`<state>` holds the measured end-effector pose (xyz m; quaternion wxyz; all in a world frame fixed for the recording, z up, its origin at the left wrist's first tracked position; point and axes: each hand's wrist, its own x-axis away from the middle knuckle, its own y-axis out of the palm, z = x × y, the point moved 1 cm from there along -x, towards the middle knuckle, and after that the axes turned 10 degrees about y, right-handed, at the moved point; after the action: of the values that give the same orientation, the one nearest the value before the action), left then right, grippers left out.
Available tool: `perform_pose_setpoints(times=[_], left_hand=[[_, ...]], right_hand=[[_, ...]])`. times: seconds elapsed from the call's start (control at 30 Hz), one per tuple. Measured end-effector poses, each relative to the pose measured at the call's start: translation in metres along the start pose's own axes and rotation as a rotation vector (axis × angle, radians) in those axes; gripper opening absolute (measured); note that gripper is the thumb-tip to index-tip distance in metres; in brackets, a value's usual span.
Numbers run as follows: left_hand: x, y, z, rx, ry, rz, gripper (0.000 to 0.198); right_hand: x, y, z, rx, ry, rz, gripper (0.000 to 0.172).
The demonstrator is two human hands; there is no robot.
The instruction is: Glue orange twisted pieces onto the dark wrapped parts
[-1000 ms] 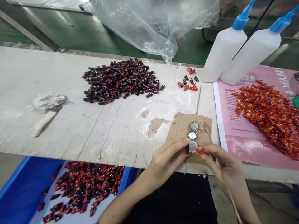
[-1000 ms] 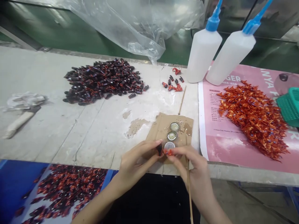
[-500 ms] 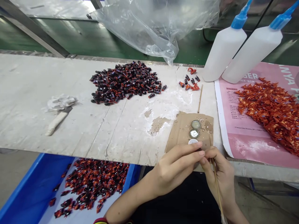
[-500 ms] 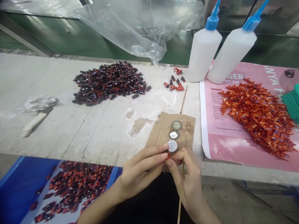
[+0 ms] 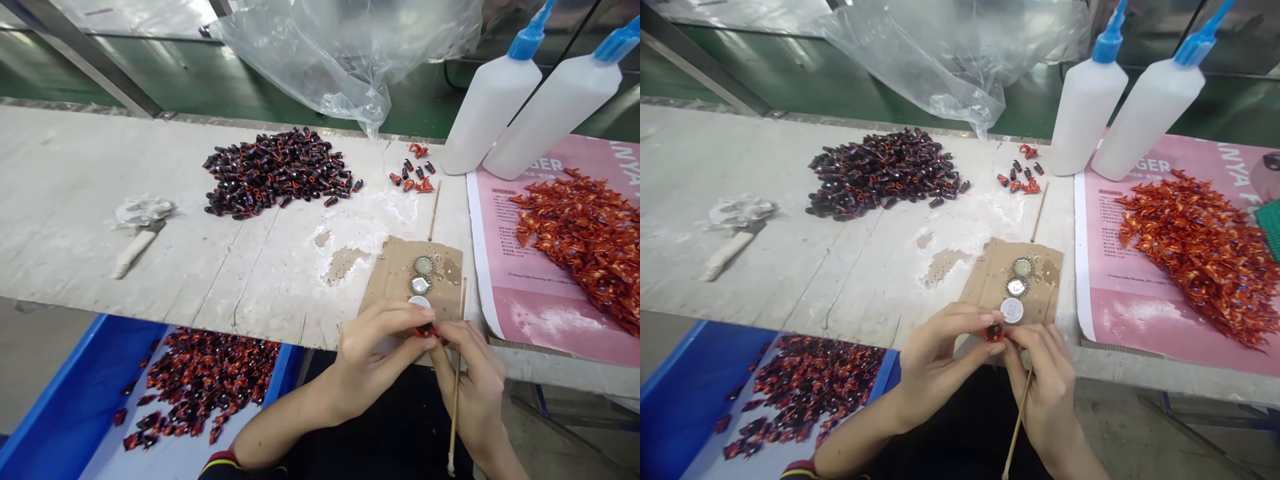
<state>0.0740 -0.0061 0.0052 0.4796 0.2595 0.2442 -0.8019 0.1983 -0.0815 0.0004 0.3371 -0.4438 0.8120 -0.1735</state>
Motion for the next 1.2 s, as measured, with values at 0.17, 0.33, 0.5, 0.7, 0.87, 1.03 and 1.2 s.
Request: perform_pose_setpoints(times=[0.17,0.33,0.5,0.7,0.87,1.03,1.2], left_hand=[[-0.001,-0.003,-0.001,-0.058,0.033,-0.084,0.035],[-0.001,-0.003,0.000,-0.090,0.089,-0.082,0.031],[0.000,-0.003,-0.001,-0.130,0.184,-0.090,0.027],[-0.001,-0.006,-0.004,-0.019,0.111,-0.071,0.017],[-0.001,-0.006,-0.006,0.190,-0.083,0.039,0.019],[-0.002,-0.003,-0.010,0.338,-0.302,0.075,0.036],[-0.003,-0.002,-0.014,0.383,-0.322,0.072,0.044]], right_hand=[[0.001,-0.001,0.002,0.027,-0.016,0.002,0.014],[0.001,-0.001,0.003,0.029,-0.026,0.009,0.013],[-0.001,-0.001,0.002,0.009,-0.019,0.004,0.013],[-0.002,-0.001,0.002,0.019,-0.035,-0.016,0.012],[-0.002,-0.002,0.001,-0.003,-0.019,-0.039,0.008],[-0.008,-0.005,0.000,-0.077,-0.006,-0.167,0.014],[-0.011,-0.005,-0.003,-0.160,-0.016,-0.195,0.013]])
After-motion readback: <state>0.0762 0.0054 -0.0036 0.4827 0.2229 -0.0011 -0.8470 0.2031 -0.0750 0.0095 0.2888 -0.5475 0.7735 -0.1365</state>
